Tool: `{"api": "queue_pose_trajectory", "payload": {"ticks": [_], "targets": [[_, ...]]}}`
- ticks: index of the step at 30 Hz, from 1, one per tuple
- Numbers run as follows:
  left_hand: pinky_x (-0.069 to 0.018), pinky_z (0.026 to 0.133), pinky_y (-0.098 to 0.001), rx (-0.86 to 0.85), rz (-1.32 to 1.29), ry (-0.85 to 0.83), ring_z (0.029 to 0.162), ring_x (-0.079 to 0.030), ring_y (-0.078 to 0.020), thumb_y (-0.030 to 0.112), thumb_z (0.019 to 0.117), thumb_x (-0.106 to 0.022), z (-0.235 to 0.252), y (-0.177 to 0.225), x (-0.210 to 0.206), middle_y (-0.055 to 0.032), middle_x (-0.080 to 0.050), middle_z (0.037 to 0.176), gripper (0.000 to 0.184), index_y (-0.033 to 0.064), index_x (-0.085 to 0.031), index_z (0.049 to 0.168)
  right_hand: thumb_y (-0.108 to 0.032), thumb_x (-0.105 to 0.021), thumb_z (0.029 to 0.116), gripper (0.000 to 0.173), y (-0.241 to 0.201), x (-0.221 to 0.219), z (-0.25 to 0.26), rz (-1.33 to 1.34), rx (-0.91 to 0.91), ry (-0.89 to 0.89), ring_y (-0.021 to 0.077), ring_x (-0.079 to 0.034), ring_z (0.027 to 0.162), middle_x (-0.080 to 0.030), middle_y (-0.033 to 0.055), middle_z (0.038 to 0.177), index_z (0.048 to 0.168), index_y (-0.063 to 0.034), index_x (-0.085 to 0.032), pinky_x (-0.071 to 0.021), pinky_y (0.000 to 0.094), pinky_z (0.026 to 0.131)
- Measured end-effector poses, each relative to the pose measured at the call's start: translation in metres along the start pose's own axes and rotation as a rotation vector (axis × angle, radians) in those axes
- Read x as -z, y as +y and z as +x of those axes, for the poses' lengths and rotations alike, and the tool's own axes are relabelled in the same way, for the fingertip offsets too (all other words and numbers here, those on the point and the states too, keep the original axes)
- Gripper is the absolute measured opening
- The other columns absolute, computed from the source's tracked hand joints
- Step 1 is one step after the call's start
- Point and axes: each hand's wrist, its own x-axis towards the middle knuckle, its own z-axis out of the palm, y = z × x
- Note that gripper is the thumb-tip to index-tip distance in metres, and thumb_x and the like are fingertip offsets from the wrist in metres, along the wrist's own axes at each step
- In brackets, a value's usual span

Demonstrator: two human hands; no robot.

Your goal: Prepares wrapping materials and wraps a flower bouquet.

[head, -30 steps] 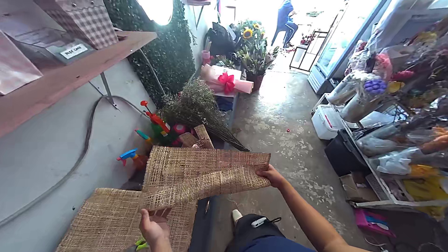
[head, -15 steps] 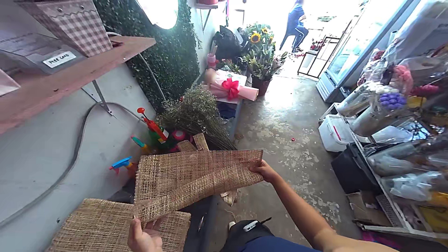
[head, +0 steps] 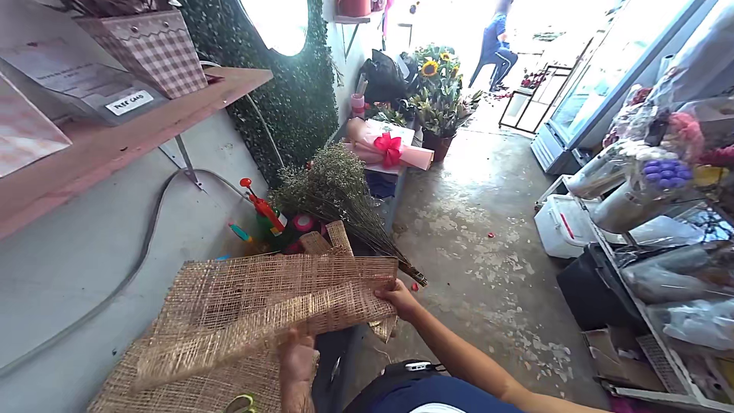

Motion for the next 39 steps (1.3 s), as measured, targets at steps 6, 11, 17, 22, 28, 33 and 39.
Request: {"api": "queue_pose_trajectory", "payload": {"ticks": [6, 11, 17, 22, 28, 33, 39], "targets": [[-0.0615, 0.079, -0.0325, 0.029, 0.015, 0.298, 0.091, -0.07, -0.0108, 0.006, 0.1068, -0.045, 0.016, -0.023, -0.013, -0.0045, -0.066, 0.108, 0.029, 0.0064, -0.044, 0.136, 0.006, -0.064, 0.0888, 0.043, 0.022, 0.005, -0.022, 0.044, -0.171, -0.164, 0.0164, -0.073, 0.091, -0.074, 0.0067, 0.103, 0.128, -0.0022, -0.049, -0.0613, 0.0371, 0.084], [-0.0609, 0.08, -0.0309, 0.015, 0.037, 0.275, 0.091, -0.069, -0.0089, 0.004, 0.1057, -0.046, 0.008, -0.011, -0.017, -0.003, -0.066, 0.106, 0.028, 0.0062, -0.043, 0.133, 0.015, -0.07, 0.0806, 0.054, 0.02, 0.002, -0.033, -0.072, -0.202, -0.192, 0.0154, -0.072, 0.093, -0.073, 0.007, 0.105, 0.129, -0.0001, -0.05, -0.0612, 0.0358, 0.085], [-0.0621, 0.08, -0.0296, -0.058, -0.073, 0.251, 0.087, -0.071, -0.0073, 0.002, 0.1068, -0.04, -0.009, -0.011, -0.023, 0.0013, -0.07, 0.096, 0.018, 0.0068, -0.05, 0.12, 0.016, -0.065, 0.0798, 0.042, 0.014, -0.004, -0.033, -0.057, -0.112, -0.122, 0.0128, -0.072, 0.089, -0.074, 0.0055, 0.098, 0.118, 0.001, -0.057, -0.0611, 0.0342, 0.085], [-0.0634, 0.075, -0.0286, -0.009, -0.154, 0.096, 0.085, -0.073, -0.0052, 0.024, 0.1063, -0.026, -0.028, -0.009, -0.009, 0.0082, -0.074, 0.092, 0.028, 0.0163, -0.052, 0.113, 0.019, -0.062, 0.0786, 0.043, 0.019, 0.0, -0.045, 0.022, -0.187, -0.07, 0.0141, -0.072, 0.085, -0.073, 0.0056, 0.096, 0.116, -0.0017, -0.056, -0.061, 0.035, 0.08], [-0.0607, 0.075, -0.0284, 0.031, -0.023, 0.347, 0.085, -0.069, -0.006, 0.02, 0.1107, -0.035, -0.025, -0.004, -0.012, 0.002, -0.068, 0.097, 0.023, 0.0098, -0.053, 0.121, 0.02, -0.062, 0.0794, 0.042, 0.033, 0.009, -0.061, 0.016, -0.25, -0.092, 0.0148, -0.072, 0.086, -0.074, 0.0055, 0.096, 0.115, -0.0026, -0.057, -0.0611, 0.0359, 0.08], [-0.0599, 0.084, -0.034, -0.031, -0.095, 0.42, 0.094, -0.069, -0.0116, 0.013, 0.1096, -0.039, -0.03, -0.024, -0.006, -0.0042, -0.066, 0.106, 0.022, 0.0045, -0.05, 0.126, 0.022, -0.06, 0.0816, 0.043, 0.029, 0.01, -0.055, -0.051, -0.303, 0.05, 0.0146, -0.069, 0.081, -0.071, 0.0078, 0.095, 0.118, -0.0002, -0.055, -0.0593, 0.0338, 0.072], [-0.0613, 0.081, -0.033, -0.057, -0.106, 0.412, 0.09, -0.07, -0.0107, 0.009, 0.1085, -0.039, -0.036, -0.026, -0.002, -0.0024, -0.067, 0.1, 0.02, 0.0054, -0.052, 0.122, 0.017, -0.059, 0.0847, 0.041, 0.032, 0.018, -0.048, -0.068, -0.41, 0.015, 0.0166, -0.068, 0.076, -0.071, 0.0086, 0.094, 0.12, -0.0039, -0.054, -0.0572, 0.0339, 0.063]]}}
